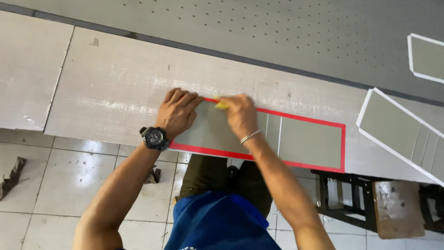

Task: The person applies red tape to the edges of rectangular panels on a workbench using a yellow squeegee tool to smooth the tape. They work on multiple panels, applying tape to the borders and smoothing it down.

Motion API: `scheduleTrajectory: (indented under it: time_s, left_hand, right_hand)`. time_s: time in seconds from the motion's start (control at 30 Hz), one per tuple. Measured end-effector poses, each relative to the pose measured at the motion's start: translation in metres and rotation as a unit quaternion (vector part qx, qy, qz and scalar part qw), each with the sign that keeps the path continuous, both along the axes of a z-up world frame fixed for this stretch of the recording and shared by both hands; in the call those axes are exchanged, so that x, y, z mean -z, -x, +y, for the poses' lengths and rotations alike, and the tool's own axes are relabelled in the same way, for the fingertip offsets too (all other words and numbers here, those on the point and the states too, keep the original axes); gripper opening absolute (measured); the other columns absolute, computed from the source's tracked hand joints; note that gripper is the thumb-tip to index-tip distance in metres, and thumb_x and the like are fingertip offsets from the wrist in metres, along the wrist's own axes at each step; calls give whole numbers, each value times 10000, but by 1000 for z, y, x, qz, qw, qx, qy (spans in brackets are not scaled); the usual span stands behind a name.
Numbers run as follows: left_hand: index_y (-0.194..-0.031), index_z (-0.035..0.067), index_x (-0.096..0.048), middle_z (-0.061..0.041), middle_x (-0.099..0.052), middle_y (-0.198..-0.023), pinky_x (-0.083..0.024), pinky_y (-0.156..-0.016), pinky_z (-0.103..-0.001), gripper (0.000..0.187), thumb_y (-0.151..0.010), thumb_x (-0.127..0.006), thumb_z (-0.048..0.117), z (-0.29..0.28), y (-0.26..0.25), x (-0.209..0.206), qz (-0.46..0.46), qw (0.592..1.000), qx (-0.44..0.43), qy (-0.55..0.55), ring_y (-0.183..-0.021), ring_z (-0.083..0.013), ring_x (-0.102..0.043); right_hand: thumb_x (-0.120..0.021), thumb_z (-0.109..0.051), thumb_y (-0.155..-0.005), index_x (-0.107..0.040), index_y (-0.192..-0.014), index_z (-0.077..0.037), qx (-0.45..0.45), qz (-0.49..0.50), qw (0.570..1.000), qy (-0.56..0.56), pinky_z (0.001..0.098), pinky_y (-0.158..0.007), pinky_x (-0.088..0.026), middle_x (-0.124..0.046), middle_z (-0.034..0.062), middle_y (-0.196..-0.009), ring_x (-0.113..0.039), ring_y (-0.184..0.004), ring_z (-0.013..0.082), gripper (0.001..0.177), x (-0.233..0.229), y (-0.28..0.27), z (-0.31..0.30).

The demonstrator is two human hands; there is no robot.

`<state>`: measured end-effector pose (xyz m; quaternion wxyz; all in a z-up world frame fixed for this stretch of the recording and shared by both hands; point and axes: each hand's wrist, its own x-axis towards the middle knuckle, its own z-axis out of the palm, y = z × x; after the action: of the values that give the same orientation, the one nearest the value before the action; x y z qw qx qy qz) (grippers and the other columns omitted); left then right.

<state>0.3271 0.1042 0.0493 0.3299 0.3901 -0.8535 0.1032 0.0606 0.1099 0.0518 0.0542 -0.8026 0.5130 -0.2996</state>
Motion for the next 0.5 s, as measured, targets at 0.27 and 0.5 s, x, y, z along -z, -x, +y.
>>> scheduleTrajectory:
  time_s: [0.27,0.5]
  left_hand:
    - [-1075,173,-831,-53,-845,-993,-602,-1042,-364,201,-989,-659,115,7,2,5,35,998,-39,32,-1003,-216,-819]
    - [-1115,155,-748,-61,-719,-972,-546,-1019,-463,164,-983,-652,135,6,-5,15,-8,984,-175,22,-1000,-279,-744]
  right_hand:
    - [-695,-67,-986,-790,-1181,-219,-43,62,996,57,432,-964,-544,-811,4,-1109,-713,-1010,248,264,-18,-36,56]
    - [-695,-29,-962,-779,-1123,-227,-58,37,993,96,419,-896,-541,-797,3,-1051,-701,-963,266,269,2,-62,-2]
